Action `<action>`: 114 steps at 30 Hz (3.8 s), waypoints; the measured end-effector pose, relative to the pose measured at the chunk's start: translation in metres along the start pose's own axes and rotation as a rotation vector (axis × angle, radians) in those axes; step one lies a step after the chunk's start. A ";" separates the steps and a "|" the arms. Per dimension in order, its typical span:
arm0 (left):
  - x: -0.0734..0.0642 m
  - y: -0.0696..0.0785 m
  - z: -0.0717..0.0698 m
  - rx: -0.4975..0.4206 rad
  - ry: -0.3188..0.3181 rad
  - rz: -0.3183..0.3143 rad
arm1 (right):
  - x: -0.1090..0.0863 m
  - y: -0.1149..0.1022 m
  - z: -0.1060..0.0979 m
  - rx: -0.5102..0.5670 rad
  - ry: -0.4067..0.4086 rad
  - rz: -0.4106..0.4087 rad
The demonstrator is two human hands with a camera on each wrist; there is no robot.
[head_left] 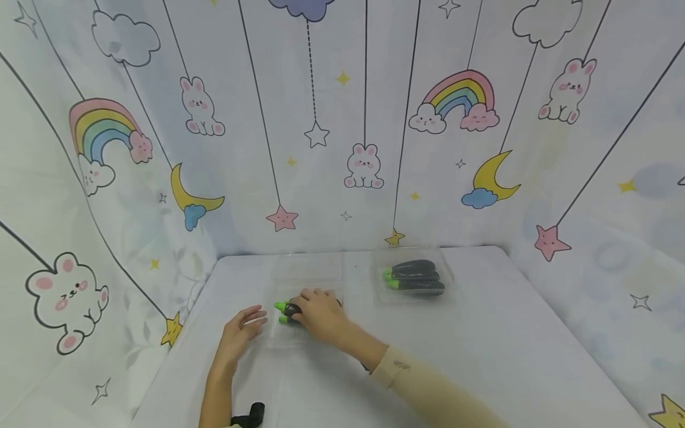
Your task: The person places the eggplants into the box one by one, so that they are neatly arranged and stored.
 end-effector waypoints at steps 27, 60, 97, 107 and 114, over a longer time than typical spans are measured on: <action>-0.001 0.001 -0.001 0.004 0.003 0.011 | 0.004 -0.002 0.042 0.137 -0.087 0.008; 0.012 0.011 -0.004 -0.021 -0.033 -0.047 | -0.015 0.082 0.005 0.506 0.350 0.350; 0.105 -0.008 0.021 -0.784 -0.201 -0.140 | -0.019 0.141 0.095 1.261 0.081 0.811; 0.105 0.002 0.024 -0.862 -0.176 -0.129 | -0.019 0.143 0.091 1.387 0.175 0.801; 0.103 0.006 0.023 -0.883 -0.146 -0.123 | -0.017 0.144 0.091 1.490 0.204 0.786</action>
Point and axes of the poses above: each hand's wrist, its own x-axis towards the middle knuckle, its own z-axis out of the palm, y = z × x, the point moved 7 cm from there along x, towards the middle knuckle, and after that the axes turned 1 degree about y, right-handed, at the moved point
